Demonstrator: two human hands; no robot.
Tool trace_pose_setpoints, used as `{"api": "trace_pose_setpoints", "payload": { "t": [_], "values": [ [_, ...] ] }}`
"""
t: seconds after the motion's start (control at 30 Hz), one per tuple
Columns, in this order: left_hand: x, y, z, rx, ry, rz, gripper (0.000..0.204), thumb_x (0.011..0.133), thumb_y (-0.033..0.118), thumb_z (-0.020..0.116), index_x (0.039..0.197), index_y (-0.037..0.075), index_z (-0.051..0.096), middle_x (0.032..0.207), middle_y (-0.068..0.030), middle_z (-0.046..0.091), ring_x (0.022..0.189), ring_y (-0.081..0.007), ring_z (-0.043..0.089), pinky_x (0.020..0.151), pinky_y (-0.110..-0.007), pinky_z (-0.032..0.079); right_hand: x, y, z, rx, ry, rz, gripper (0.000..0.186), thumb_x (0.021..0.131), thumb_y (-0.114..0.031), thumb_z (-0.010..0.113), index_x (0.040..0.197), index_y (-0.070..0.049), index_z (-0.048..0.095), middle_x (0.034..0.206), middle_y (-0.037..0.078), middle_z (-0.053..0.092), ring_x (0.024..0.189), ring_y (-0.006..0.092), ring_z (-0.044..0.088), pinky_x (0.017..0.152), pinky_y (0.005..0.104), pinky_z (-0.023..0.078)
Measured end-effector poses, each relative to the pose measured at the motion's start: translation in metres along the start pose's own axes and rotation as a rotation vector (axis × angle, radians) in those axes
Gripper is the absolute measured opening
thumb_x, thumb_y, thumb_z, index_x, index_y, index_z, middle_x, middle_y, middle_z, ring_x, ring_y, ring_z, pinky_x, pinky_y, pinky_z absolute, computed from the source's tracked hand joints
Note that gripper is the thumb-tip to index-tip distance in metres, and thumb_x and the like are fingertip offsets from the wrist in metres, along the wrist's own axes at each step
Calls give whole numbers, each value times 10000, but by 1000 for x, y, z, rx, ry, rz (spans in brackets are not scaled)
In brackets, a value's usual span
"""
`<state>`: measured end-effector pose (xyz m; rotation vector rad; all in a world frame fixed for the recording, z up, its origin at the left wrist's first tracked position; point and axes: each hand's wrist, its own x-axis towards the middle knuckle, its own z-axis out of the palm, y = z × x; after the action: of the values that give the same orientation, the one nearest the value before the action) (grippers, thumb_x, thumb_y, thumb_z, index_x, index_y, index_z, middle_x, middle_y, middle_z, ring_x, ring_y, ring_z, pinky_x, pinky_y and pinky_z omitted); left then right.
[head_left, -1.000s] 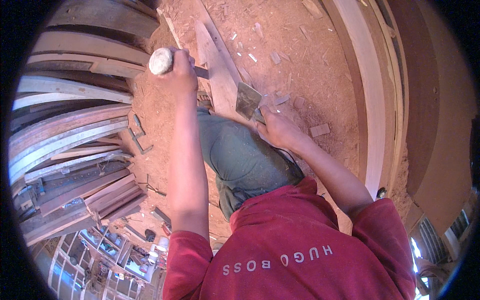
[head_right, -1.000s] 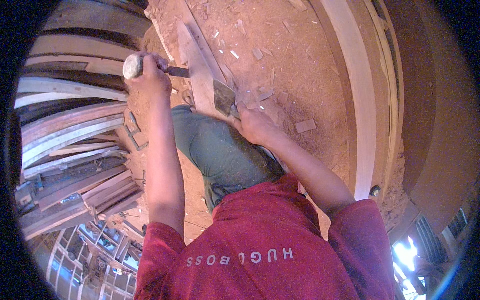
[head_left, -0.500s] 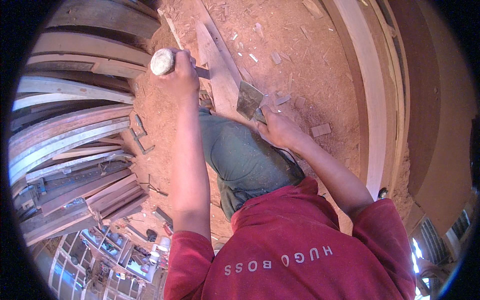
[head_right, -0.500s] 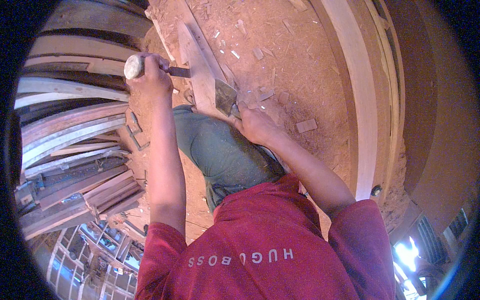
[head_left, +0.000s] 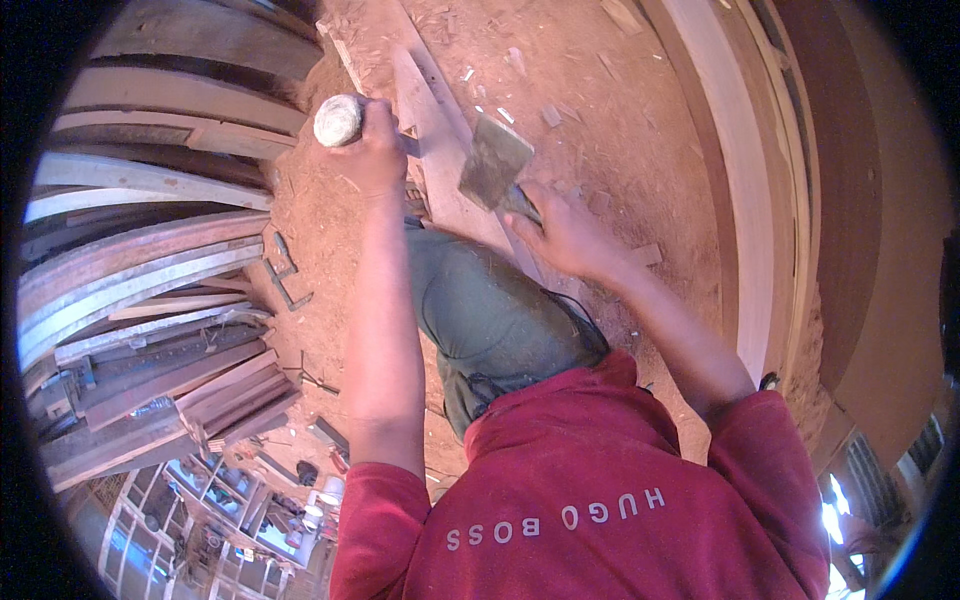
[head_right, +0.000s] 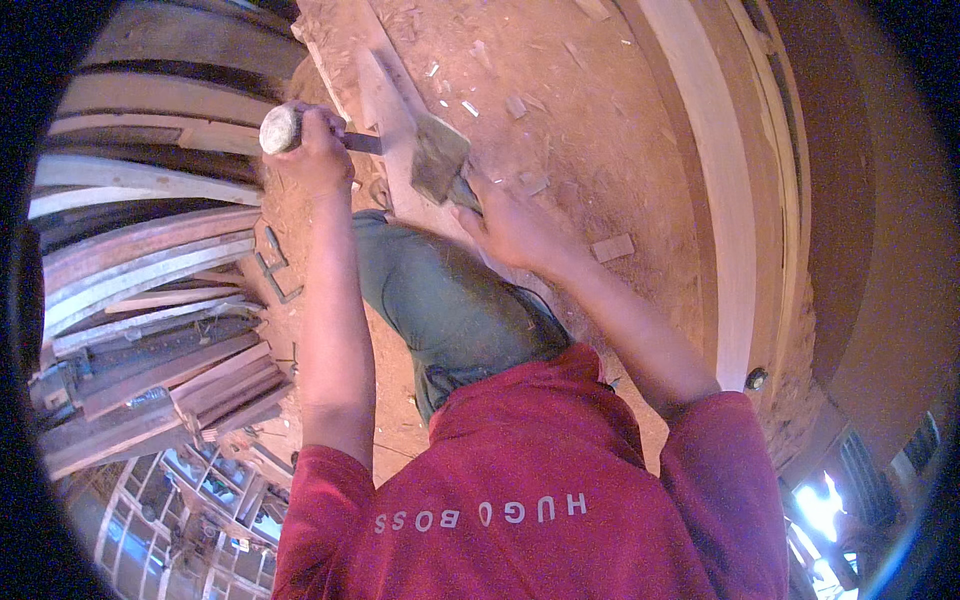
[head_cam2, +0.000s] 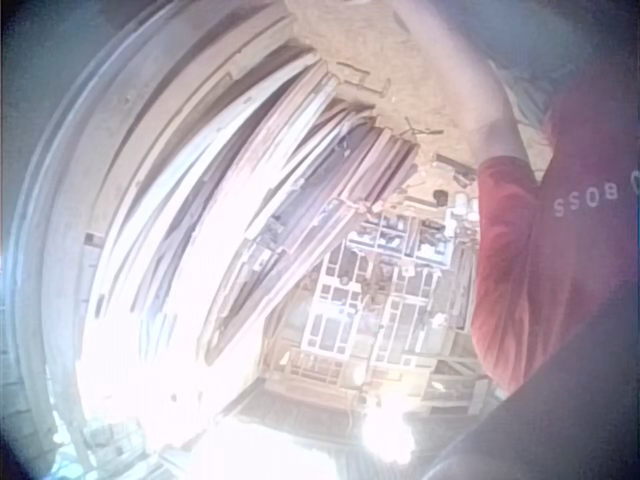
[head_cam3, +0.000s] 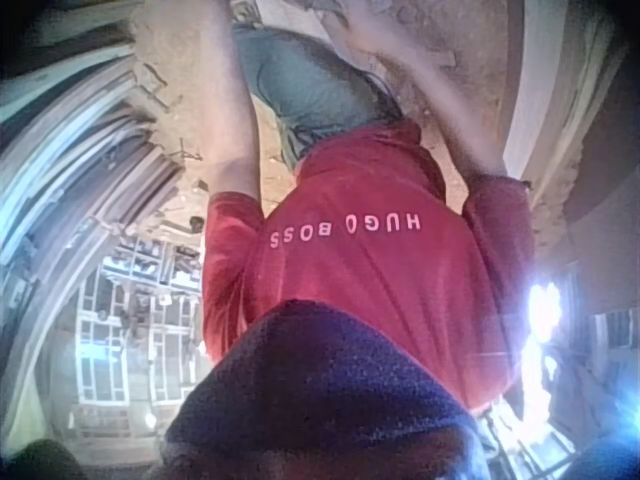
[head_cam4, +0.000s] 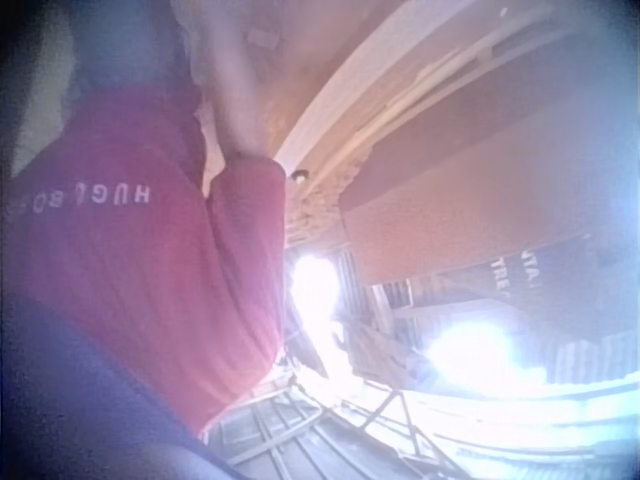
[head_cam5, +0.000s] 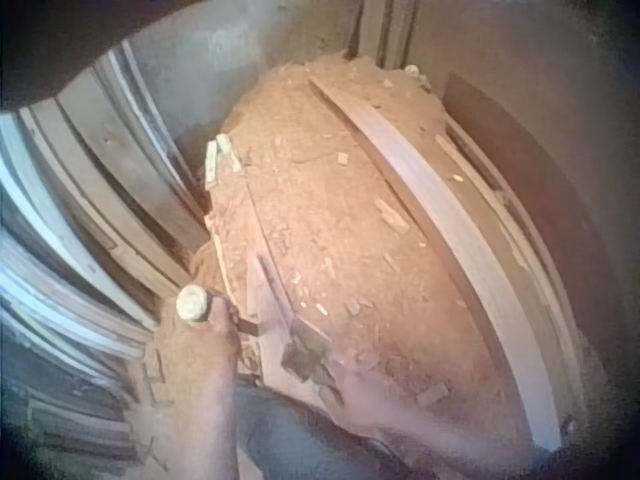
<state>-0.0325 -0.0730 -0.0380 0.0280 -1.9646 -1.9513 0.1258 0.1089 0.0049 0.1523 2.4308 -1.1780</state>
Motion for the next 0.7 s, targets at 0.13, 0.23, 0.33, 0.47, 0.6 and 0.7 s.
{"api": "trace_pose_setpoints", "payload": {
  "t": [0.13,0.23,0.33,0.47,0.6,0.7],
  "values": [
    [0,5,0,9,5,-56,33,819,33,585,821,6,567,701,-74,624,532,-154,574,481,-281,469,16,-49,-49,-26,129,-182,340,948,-302,612,1092,3,566,898,271,624,910,465,620,756,505,481],
    [4,5,-1,56,79,29,19,796,22,603,802,18,585,626,-35,592,519,-124,570,476,-265,461,23,-95,-83,12,195,-355,328,938,-289,627,1095,-6,576,885,263,630,857,448,628,714,489,483],
    [2,13,7,-168,126,-85,37,797,5,588,831,17,579,647,-48,594,511,-121,554,464,-258,449,30,-128,-102,-24,239,-475,323,932,-276,631,1103,-5,585,885,259,634,829,445,626,702,481,482],
    [-1,3,-3,-294,127,-72,57,790,-20,573,836,13,568,672,-64,599,522,-118,559,461,-256,446,32,-154,-110,-26,212,-517,353,915,-262,598,1094,41,579,869,304,659,879,490,645,777,552,514],
    [-5,7,-5,-95,77,9,64,786,-23,580,846,-1,581,719,-82,624,548,-129,581,494,-274,469,30,-154,-108,-2,157,-468,359,911,-253,597,1114,43,579,862,310,659,872,500,643,780,562,520],
    [1,-2,-1,-79,142,86,104,783,0,604,884,-22,615,775,-85,658,622,-152,623,575,-298,498,32,-145,-98,9,160,-462,332,915,-255,634,1091,22,585,861,272,639,846,469,628,726,514,491]
  ]
}}
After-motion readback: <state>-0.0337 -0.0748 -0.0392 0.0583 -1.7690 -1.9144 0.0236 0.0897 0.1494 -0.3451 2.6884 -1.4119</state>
